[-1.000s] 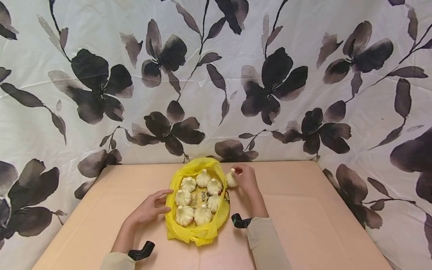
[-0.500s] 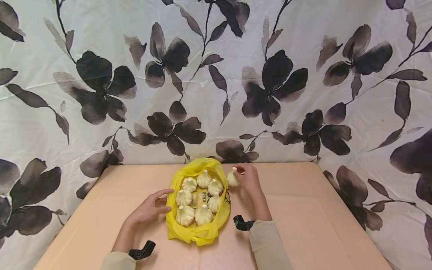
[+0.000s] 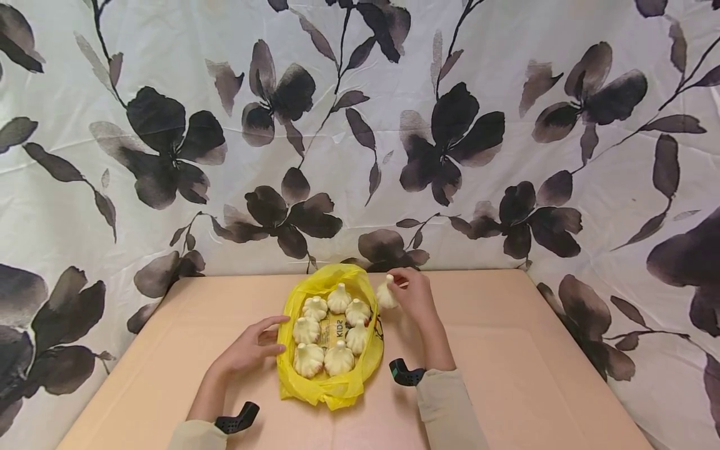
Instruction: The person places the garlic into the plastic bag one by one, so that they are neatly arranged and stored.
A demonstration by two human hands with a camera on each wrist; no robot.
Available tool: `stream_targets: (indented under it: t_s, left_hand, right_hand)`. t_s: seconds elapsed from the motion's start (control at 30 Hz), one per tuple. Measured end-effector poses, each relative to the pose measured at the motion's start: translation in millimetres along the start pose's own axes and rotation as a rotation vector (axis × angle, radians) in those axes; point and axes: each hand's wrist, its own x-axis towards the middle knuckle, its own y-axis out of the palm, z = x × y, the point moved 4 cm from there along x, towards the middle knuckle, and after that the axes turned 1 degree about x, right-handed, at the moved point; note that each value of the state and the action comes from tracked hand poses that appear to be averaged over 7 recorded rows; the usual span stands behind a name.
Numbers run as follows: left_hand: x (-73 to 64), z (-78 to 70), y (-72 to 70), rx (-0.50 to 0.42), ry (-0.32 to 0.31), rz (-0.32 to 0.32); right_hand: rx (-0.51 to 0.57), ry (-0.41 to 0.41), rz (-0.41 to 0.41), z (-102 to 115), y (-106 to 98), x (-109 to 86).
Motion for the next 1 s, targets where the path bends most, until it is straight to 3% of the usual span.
stream_targets:
  t_s: [0.43,1.0]
  left_hand:
    - [-3.2,-0.8,-2.5,-0.012,-0.005,0.018]
    - [-5.6,-2.3,-6.2,-0.028,0.002,0.047]
  right_hand:
    - [0.045,-0.057,0.0,26,3,-9.1]
    - [0.108,-0.07,0.045,63,28,-20.4]
